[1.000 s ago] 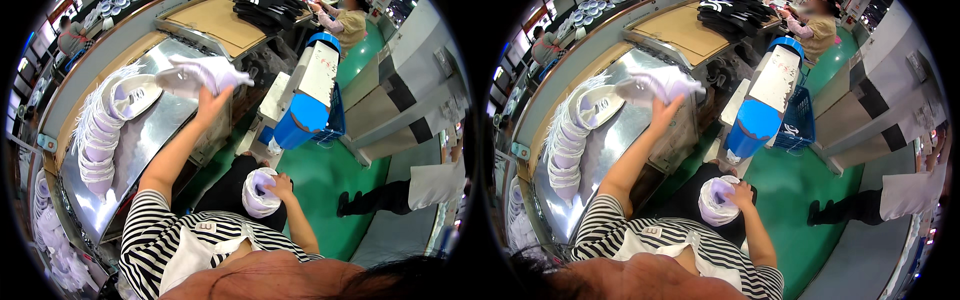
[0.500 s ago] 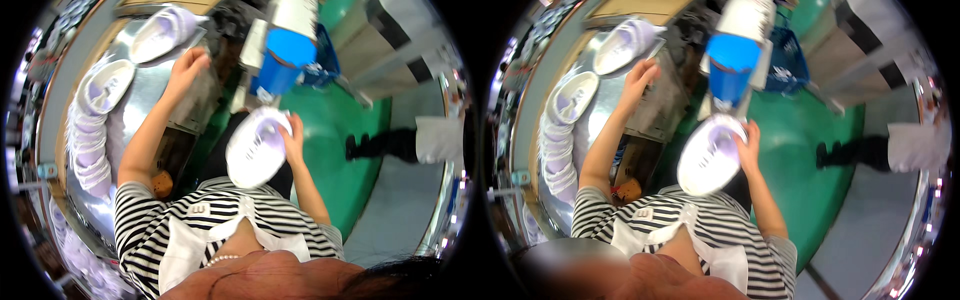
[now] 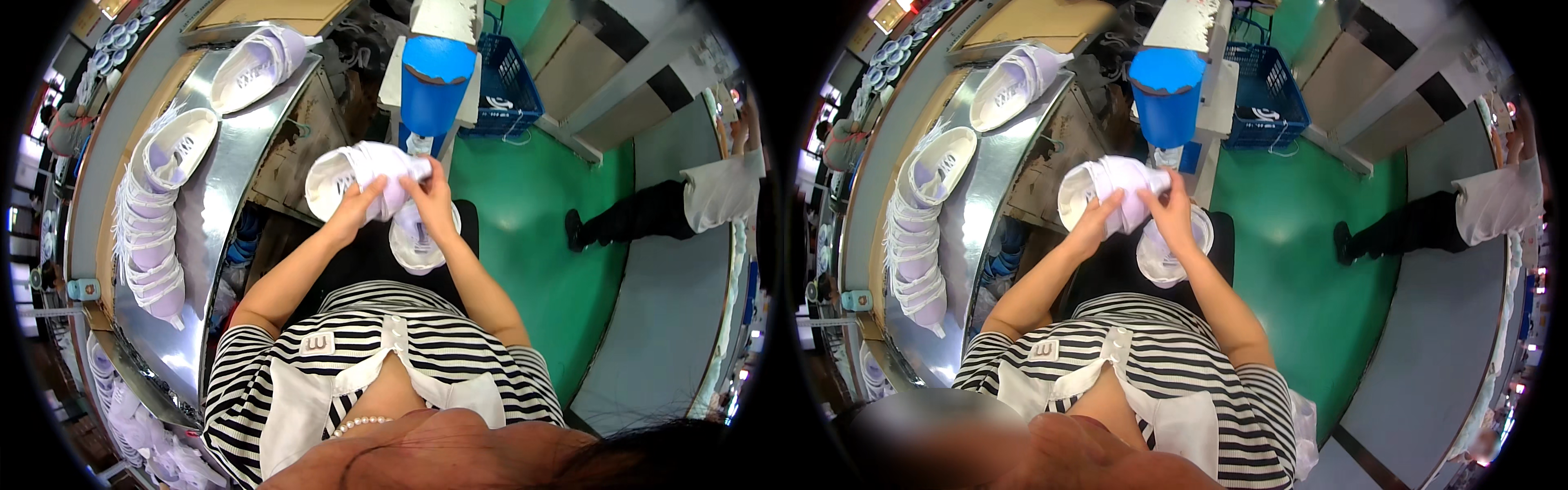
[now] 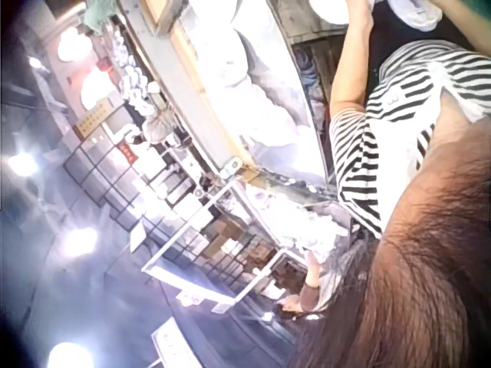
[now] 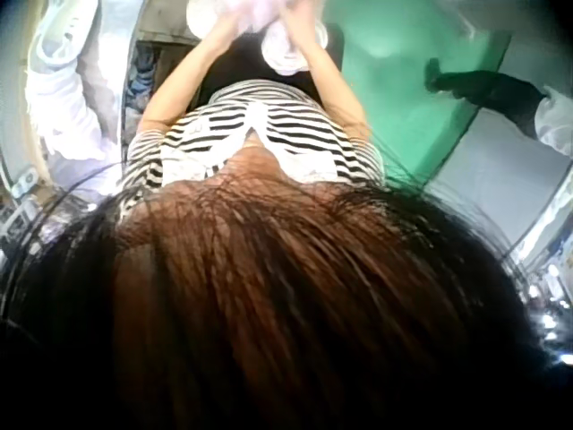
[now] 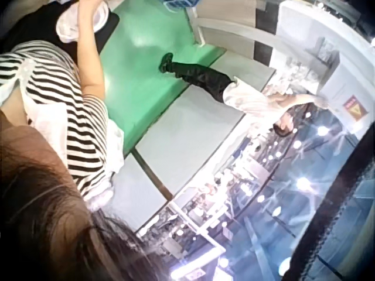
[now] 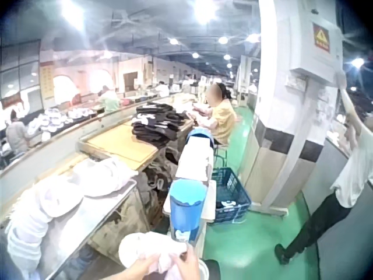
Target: The person picks up and organizes a large stack of white shoe uppers, places them on a metal table, and then individually processes them by hand on a blue vertical mounting tool.
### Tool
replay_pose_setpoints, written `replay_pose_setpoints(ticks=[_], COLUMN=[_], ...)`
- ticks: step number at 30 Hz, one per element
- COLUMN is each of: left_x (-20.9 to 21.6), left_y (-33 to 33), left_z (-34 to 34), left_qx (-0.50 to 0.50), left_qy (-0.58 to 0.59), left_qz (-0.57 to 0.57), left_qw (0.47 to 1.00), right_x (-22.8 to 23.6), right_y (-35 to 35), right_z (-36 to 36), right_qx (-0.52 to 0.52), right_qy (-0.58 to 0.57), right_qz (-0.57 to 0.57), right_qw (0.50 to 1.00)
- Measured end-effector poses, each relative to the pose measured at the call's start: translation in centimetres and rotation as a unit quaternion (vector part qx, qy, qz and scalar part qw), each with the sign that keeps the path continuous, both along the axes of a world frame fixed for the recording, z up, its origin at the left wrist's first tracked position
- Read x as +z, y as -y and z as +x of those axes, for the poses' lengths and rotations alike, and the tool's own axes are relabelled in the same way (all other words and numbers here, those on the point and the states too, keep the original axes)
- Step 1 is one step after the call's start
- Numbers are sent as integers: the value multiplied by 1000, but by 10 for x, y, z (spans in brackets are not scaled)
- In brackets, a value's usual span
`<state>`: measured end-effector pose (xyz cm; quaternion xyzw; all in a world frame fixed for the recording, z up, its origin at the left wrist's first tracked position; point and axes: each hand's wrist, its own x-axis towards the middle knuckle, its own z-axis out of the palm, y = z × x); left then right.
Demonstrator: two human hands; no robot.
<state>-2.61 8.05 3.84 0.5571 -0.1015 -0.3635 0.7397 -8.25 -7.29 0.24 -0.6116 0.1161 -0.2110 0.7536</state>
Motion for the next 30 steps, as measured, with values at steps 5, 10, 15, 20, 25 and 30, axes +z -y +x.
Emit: replay_pose_setpoints(ticks=[5, 10, 15, 20, 25, 30], left_x=[-12, -4, -1, -10, -38, -54], left_y=[-20, -34, -7, 11, 34, 61], left_z=[20, 47, 54, 39, 46, 72], left_qx=[102, 176, 83, 6, 8, 1], left_qy=[52, 48, 110, 103, 66, 68], left_qz=[82, 62, 77, 88, 71, 82], left_qw=[990, 981, 987, 991, 995, 994], right_x=[-18, -47, 7, -16, -24, -49], right_y=[9, 10, -22, -10, 21, 56], right_z=[14, 13, 31, 20, 19, 45], right_qx=[-71, -110, -119, -116, -30, 23], right_qy=[-8, -79, -54, -85, -97, -90], right_qz=[105, -122, -310, -268, 56, 138], right_qw=[992, 983, 942, 953, 993, 986])
